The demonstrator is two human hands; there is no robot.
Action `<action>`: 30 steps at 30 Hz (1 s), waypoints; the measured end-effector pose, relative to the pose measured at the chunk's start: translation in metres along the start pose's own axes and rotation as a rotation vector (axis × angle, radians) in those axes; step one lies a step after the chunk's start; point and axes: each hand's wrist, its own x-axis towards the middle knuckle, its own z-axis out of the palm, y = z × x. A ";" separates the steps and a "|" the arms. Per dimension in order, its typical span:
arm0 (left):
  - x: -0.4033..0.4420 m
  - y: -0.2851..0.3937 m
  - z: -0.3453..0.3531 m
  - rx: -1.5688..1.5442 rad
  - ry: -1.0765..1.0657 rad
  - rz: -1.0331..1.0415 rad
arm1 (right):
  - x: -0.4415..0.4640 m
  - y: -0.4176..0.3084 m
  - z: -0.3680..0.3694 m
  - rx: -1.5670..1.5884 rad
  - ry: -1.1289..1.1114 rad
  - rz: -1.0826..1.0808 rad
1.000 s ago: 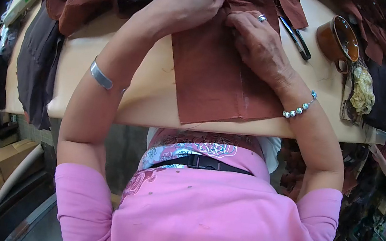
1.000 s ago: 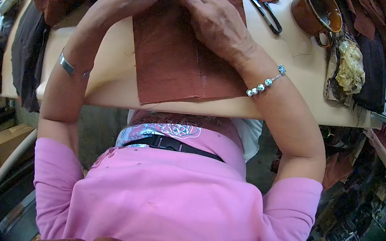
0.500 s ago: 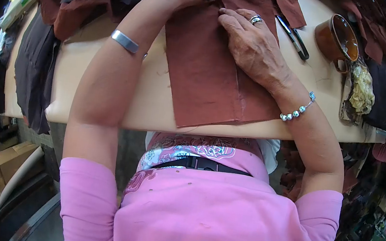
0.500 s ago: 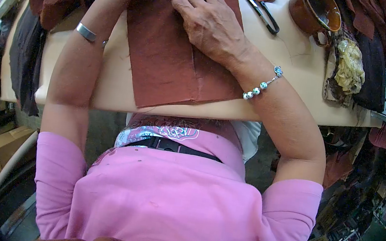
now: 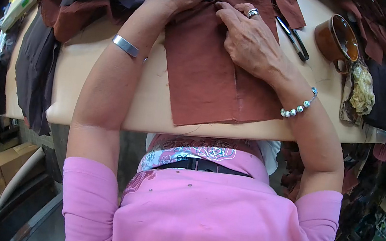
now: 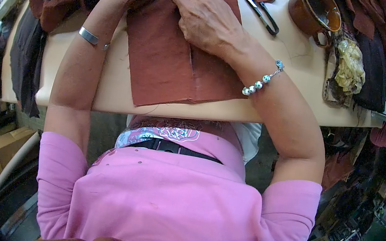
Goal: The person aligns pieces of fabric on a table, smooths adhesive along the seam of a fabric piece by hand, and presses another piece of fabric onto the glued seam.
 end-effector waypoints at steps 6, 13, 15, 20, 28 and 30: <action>0.001 0.000 0.002 0.054 -0.022 0.002 | -0.003 0.007 0.005 0.028 0.115 -0.082; 0.000 0.001 0.004 0.014 -0.044 -0.005 | 0.012 0.004 -0.002 -0.004 -0.080 -0.011; 0.001 0.002 0.001 -0.051 -0.084 -0.078 | 0.017 0.001 -0.005 -0.095 -0.145 0.039; -0.001 0.033 -0.038 -0.022 0.003 -0.048 | 0.015 0.010 0.004 -0.188 -0.077 -0.054; -0.021 0.027 -0.007 -0.224 -0.038 -0.154 | -0.023 -0.014 -0.014 -0.128 0.040 -0.197; -0.023 0.026 -0.003 -0.279 -0.005 -0.153 | -0.045 -0.031 -0.035 -0.086 -0.039 -0.209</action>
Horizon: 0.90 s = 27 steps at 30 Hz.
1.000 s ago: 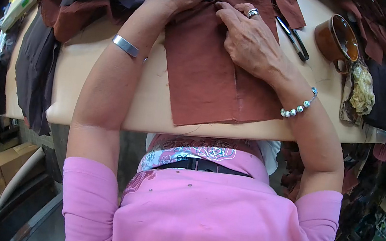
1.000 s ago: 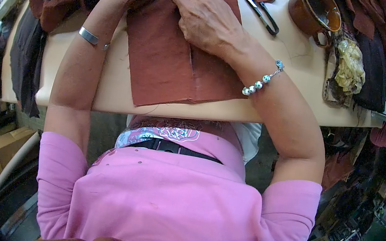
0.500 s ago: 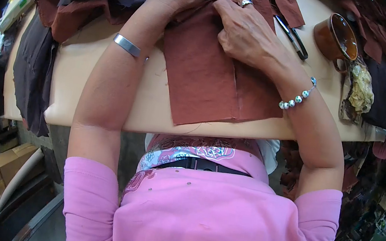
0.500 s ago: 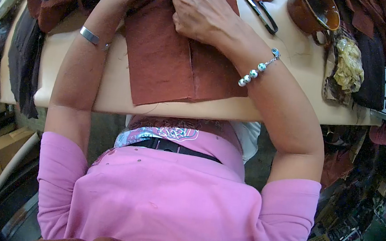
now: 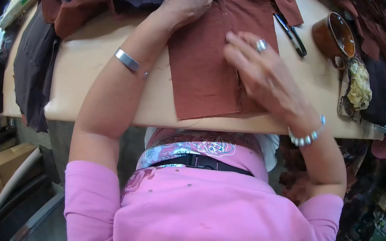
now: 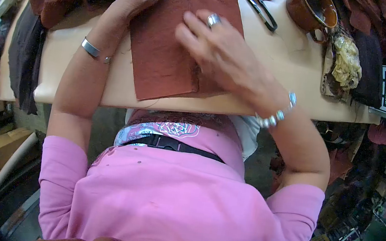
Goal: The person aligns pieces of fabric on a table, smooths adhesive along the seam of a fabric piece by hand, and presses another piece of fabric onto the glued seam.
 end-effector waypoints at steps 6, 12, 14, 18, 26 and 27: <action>0.001 -0.001 -0.008 -0.140 -0.042 -0.001 | -0.035 -0.030 -0.020 0.180 -0.081 0.042; 0.003 -0.010 -0.008 -0.145 -0.062 0.044 | -0.024 -0.024 -0.010 0.033 -0.089 -0.075; 0.006 -0.016 -0.009 -0.143 -0.084 0.052 | -0.018 -0.024 -0.010 0.080 -0.099 -0.071; 0.013 -0.030 -0.009 -0.137 -0.130 0.069 | -0.011 -0.027 -0.013 0.179 -0.096 -0.030; 0.011 -0.031 -0.008 -0.172 -0.088 0.096 | -0.007 -0.023 -0.003 -0.076 -0.096 -0.155; 0.011 -0.031 -0.008 -0.166 -0.075 0.106 | -0.006 -0.022 -0.005 -0.016 -0.115 -0.132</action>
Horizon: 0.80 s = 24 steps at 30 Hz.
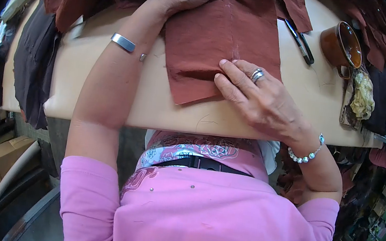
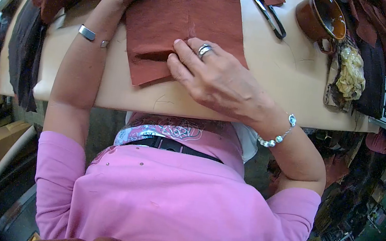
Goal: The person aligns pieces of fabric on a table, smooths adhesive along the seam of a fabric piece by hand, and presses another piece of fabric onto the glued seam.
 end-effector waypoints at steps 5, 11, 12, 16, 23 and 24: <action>0.000 0.002 -0.001 0.024 0.003 0.019 | -0.002 0.004 -0.004 0.118 -0.015 0.043; 0.000 0.002 0.000 0.011 0.006 0.017 | 0.001 0.007 -0.001 0.002 0.176 -0.024; -0.001 0.001 -0.001 0.014 0.012 0.023 | 0.001 0.007 -0.001 -0.016 0.227 -0.021; 0.000 -0.002 0.001 0.013 0.008 0.017 | 0.000 -0.003 0.003 0.069 0.268 0.036; 0.002 -0.008 0.004 -0.018 -0.014 0.037 | -0.001 -0.010 0.016 0.116 0.281 0.032; 0.002 -0.008 0.004 -0.020 -0.017 0.031 | 0.000 -0.010 0.016 0.121 0.280 0.031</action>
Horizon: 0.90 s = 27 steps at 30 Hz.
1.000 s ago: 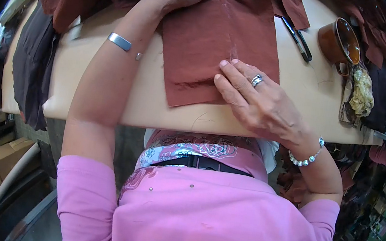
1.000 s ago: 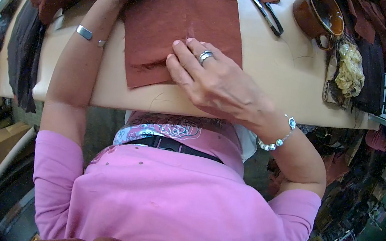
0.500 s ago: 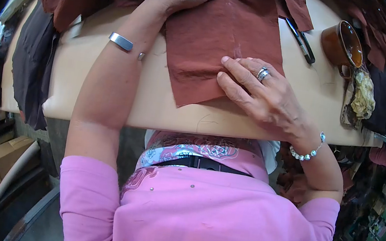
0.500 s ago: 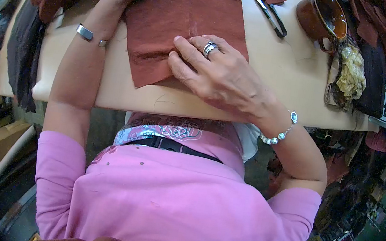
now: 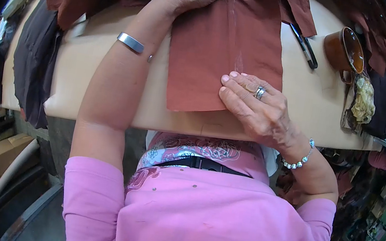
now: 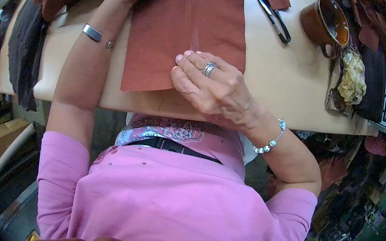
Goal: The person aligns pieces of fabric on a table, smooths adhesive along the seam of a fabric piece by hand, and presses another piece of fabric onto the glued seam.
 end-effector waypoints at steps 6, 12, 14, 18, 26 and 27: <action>-0.004 0.014 -0.012 0.089 -0.093 -0.058 | 0.000 -0.001 -0.001 0.030 0.003 0.030; -0.009 0.026 -0.013 0.145 -0.092 -0.167 | 0.000 -0.006 -0.002 -0.019 -0.011 0.024; -0.008 0.023 -0.011 0.126 -0.045 -0.130 | -0.002 -0.008 -0.002 -0.017 -0.027 0.031; -0.009 0.018 -0.005 0.107 0.037 -0.083 | 0.002 -0.002 -0.035 0.061 -0.057 0.146; -0.015 0.018 0.000 0.482 0.137 0.021 | -0.059 0.111 -0.141 -0.616 -0.207 0.701; -0.014 0.019 -0.001 0.476 0.105 -0.015 | -0.062 0.118 -0.144 -0.648 -0.285 0.735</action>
